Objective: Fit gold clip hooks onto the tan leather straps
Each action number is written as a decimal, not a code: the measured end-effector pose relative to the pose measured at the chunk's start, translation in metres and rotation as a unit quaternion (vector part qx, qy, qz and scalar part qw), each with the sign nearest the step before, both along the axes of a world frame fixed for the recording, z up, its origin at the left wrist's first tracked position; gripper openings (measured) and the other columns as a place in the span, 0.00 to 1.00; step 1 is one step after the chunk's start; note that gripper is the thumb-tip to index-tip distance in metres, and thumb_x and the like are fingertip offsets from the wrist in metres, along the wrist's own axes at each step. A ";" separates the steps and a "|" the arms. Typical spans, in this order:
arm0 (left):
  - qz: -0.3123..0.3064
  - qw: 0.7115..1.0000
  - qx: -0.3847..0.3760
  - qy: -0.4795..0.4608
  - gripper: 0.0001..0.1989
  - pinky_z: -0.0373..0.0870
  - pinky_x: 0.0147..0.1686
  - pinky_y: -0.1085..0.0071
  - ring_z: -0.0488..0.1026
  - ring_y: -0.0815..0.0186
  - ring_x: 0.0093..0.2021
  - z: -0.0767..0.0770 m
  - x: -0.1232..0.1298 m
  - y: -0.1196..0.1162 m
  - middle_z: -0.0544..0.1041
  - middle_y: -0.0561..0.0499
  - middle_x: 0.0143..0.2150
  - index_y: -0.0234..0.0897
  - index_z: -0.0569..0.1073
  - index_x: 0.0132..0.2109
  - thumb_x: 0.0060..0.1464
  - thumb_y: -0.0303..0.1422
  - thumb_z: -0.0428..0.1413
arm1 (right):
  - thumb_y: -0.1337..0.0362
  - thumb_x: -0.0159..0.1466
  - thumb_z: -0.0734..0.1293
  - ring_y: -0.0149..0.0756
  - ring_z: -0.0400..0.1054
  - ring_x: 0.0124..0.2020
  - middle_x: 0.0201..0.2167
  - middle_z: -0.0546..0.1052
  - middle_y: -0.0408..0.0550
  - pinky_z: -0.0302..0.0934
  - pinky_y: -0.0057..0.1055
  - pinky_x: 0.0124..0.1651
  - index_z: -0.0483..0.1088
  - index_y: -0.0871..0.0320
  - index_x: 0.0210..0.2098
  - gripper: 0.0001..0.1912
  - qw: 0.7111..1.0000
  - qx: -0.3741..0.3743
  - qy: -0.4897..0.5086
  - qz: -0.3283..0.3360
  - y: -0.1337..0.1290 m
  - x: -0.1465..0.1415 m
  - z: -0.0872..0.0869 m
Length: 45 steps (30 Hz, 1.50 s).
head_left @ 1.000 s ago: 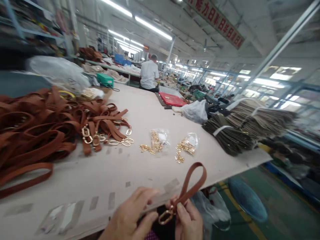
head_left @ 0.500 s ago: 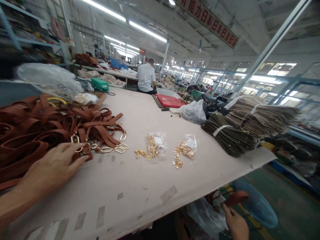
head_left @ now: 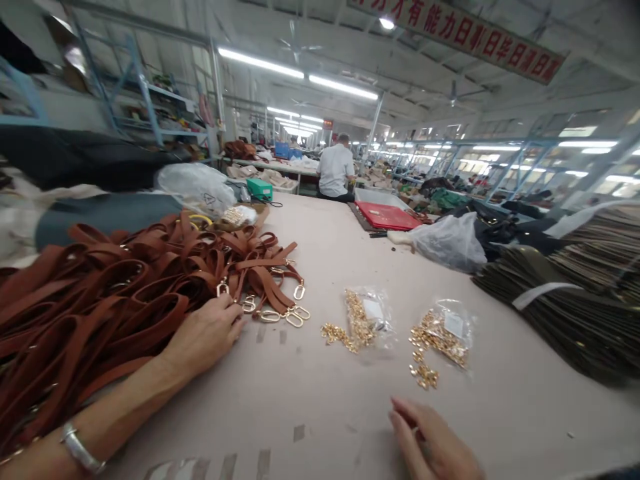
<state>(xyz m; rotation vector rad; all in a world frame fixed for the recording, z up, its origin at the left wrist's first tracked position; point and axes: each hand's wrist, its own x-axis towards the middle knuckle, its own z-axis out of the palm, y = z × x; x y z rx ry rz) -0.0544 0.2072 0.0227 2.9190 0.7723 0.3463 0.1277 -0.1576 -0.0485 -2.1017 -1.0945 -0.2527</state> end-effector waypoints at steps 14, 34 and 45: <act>0.057 0.989 -0.136 0.026 0.05 0.67 0.42 0.62 0.73 0.57 0.41 0.001 -0.102 -0.070 0.77 0.47 0.38 0.38 0.73 0.38 0.59 0.30 0.52 | 0.66 0.68 0.61 0.42 0.75 0.33 0.34 0.78 0.50 0.61 0.32 0.33 0.72 0.57 0.34 0.09 0.955 -0.254 -0.154 -0.007 0.165 -0.012 0.023; 0.117 0.803 -0.514 -0.277 0.30 0.68 0.31 0.73 0.69 0.67 0.28 -0.010 -0.095 -0.095 0.70 0.55 0.28 0.36 0.67 0.61 0.58 0.49 0.49 | 0.43 0.64 0.58 0.36 0.67 0.25 0.22 0.72 0.43 0.61 0.31 0.31 0.69 0.56 0.30 0.23 0.951 -0.064 0.301 0.032 0.069 -0.038 0.035; 0.006 0.808 -0.538 -0.240 0.22 0.67 0.48 0.72 0.70 0.61 0.48 -0.014 -0.056 -0.179 0.75 0.51 0.44 0.44 0.71 0.60 0.60 0.38 0.51 | 0.52 0.50 0.78 0.31 0.70 0.19 0.18 0.77 0.45 0.65 0.25 0.26 0.75 0.58 0.28 0.17 0.769 0.256 0.577 0.100 0.067 -0.132 0.053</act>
